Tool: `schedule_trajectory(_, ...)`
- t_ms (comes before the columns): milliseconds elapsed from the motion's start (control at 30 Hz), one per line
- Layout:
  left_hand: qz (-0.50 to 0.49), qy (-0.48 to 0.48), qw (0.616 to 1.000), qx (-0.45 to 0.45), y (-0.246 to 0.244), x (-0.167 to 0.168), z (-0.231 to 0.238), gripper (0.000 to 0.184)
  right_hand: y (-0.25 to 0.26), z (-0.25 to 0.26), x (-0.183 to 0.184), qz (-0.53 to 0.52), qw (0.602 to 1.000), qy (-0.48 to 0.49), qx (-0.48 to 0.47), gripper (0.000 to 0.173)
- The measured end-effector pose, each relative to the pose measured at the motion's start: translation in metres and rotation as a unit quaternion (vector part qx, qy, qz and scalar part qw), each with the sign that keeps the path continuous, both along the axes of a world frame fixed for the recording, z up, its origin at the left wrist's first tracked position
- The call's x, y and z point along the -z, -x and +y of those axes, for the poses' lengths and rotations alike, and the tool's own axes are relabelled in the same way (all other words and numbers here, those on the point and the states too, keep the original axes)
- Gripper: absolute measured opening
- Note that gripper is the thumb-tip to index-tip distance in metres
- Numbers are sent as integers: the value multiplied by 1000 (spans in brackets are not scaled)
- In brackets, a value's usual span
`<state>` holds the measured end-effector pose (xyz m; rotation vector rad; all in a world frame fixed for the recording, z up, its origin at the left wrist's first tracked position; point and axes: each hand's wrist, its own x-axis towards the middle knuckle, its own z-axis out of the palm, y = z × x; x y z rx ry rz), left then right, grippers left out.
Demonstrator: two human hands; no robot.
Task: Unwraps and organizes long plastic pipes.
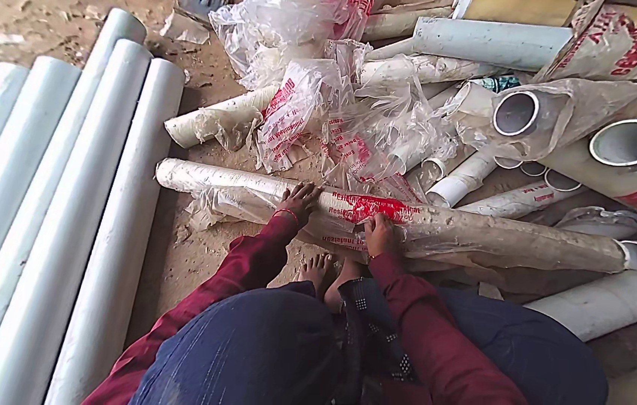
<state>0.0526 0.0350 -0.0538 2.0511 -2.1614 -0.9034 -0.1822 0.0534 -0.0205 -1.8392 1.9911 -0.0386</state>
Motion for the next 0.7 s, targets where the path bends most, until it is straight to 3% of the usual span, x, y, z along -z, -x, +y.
schedule_trajectory(233, 25, 8, 1000, -6, -5, 1, 1, 58, 10, 11, 17, -12, 996, 83, 34, 25)
schedule_trajectory(400, 19, -2, 1000, 6, -4, -8, 5, 58, 11, 14, -4, -13, 996, -60, 71, 31)
schedule_trajectory(467, 15, 18, 1000, -10, 2, -20, 12, 54, 15, 21, -2, -15, 995, -86, 46, 35)
schedule_trajectory(500, -21, -48, 999, -9, 7, -44, 11, 54, 18, 27, 3, -21, 998, -51, 25, 35)
schedule_trajectory(533, -82, -191, 978, 27, 12, -75, -3, 60, 21, 33, 7, -32, 999, -7, 9, 34)
schedule_trajectory(567, -20, -46, 999, -15, 8, -41, 8, 54, 23, 37, 12, -53, 997, 62, -6, 32)
schedule_trajectory(600, 13, 21, 1000, -18, 3, -15, 8, 53, 25, 40, 21, -79, 983, 163, -31, 23)
schedule_trajectory(633, 18, 30, 999, -7, 0, -5, 6, 55, 24, 39, 29, -107, 962, 243, -61, 15)
schedule_trajectory(700, 5, 18, 1000, -14, 3, -16, 7, 53, 18, 36, 32, -145, 947, 264, -110, 14)
